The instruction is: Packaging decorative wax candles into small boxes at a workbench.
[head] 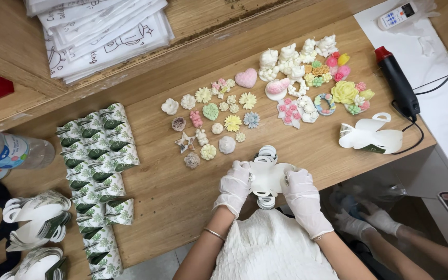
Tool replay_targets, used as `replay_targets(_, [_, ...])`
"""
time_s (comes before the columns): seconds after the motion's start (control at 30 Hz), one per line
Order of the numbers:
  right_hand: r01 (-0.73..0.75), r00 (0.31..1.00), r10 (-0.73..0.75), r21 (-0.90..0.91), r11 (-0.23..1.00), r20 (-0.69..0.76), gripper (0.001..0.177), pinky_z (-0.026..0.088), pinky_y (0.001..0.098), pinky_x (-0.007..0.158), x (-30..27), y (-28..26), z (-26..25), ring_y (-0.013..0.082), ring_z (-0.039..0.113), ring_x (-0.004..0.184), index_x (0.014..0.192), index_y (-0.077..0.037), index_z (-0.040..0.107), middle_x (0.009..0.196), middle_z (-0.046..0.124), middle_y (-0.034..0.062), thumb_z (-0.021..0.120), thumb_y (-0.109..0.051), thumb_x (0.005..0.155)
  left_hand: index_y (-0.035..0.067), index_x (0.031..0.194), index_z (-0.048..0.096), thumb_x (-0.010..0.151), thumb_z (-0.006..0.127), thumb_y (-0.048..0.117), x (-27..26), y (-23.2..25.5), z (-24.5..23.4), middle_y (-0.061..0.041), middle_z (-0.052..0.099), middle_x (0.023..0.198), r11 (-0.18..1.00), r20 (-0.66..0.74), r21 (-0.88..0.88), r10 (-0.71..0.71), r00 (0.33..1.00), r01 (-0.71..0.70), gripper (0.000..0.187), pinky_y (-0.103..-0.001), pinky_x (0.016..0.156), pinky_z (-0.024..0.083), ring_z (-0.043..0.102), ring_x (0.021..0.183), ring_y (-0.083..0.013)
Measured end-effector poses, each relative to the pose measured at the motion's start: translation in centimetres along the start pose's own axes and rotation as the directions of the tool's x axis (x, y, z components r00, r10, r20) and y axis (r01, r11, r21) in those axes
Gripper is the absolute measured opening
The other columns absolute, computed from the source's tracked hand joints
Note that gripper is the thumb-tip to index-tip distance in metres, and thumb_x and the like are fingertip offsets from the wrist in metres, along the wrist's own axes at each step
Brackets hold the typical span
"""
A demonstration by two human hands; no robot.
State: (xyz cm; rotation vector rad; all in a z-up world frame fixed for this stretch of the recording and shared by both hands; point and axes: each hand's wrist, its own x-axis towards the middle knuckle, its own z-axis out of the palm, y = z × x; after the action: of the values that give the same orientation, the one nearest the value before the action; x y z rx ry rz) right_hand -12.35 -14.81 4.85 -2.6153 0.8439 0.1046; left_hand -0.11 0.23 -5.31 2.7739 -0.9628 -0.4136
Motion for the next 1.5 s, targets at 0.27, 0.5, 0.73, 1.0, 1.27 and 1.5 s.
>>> replay_targets(0.27, [-0.105,0.989,0.103,-0.021,0.994,-0.104,0.044,0.054,0.0453,0.082,0.2,-1.8,-3.2,0.0341,0.062,0.098,0.126,-0.016,0.069,0.1,0.068,0.015,0.072,-0.031,0.084,0.021,0.151,0.033,0.069,0.089,0.033,-1.6,1.1,-6.0,-0.018,0.039,0.138,0.973,0.114,-0.175,-0.131,0.985,0.15,0.1,-0.051,0.084,0.055,0.058,0.111,-0.0387])
replay_targets(0.5, [-0.292,0.938,0.319,0.184,0.938,-0.135,0.073,0.051,0.0434,0.086,1.4,0.8,1.1,0.0389,0.061,0.102,0.146,-0.014,0.05,0.118,0.059,0.0221,0.076,-0.026,0.078,0.023,0.16,0.018,0.071,0.089,0.04,-1.4,-1.1,-0.9,-0.023,0.042,0.134,0.81,0.25,-0.512,-0.179,0.952,0.286,0.114,-0.048,0.098,0.051,0.056,0.116,-0.0428])
replay_targets(0.73, [-0.329,0.933,0.337,0.678,0.658,0.126,0.051,0.052,0.0328,0.091,1.1,3.2,3.3,0.0242,0.069,0.102,0.143,-0.015,0.058,0.12,0.072,0.0133,0.055,-0.003,0.094,0.016,0.145,0.038,0.076,0.083,0.015,0.7,-2.8,8.9,-0.019,0.055,0.13,0.559,-0.032,-0.827,-0.155,0.987,0.061,0.082,-0.043,0.097,0.052,0.061,0.115,-0.0347])
replay_targets(1.0, [-0.124,0.991,0.117,0.724,0.678,0.061,0.052,0.05,0.0279,0.095,0.6,3.3,3.6,0.0162,0.066,0.109,0.126,-0.009,0.069,0.12,0.071,0.0073,0.061,0.009,0.078,0.012,0.142,0.044,0.083,0.079,0.011,-3.3,0.5,-4.9,-0.022,0.049,0.126,0.615,-0.289,-0.772,-0.114,0.951,-0.161,0.068,-0.045,0.093,0.052,0.059,0.111,-0.0365])
replay_targets(1.27, [-0.239,0.923,0.006,0.559,0.794,0.385,0.046,0.047,0.0316,0.072,4.5,8.3,13.1,0.0169,0.056,0.084,0.141,-0.012,0.067,0.1,0.066,0.0099,0.074,-0.014,0.095,0.01,0.142,0.042,0.092,0.068,0.016,-7.2,-3.3,-2.3,-0.023,0.062,0.125,0.635,-0.186,-0.767,-0.087,0.979,-0.089,0.057,-0.048,0.096,0.051,0.063,0.116,-0.0409])
replay_targets(1.5, [-0.232,0.809,-0.296,0.739,0.633,0.507,0.075,0.051,0.0245,0.068,4.4,-1.1,11.6,0.0086,0.061,0.086,0.154,-0.018,0.051,0.107,0.07,0.001,0.074,-0.012,0.083,0.012,0.143,0.045,0.095,0.072,0.018,-12.8,-7.8,-4.6,-0.019,0.064,0.128,0.535,-0.302,-0.843,-0.385,0.872,-0.056,0.055,-0.044,0.101,0.052,0.065,0.116,-0.0356])
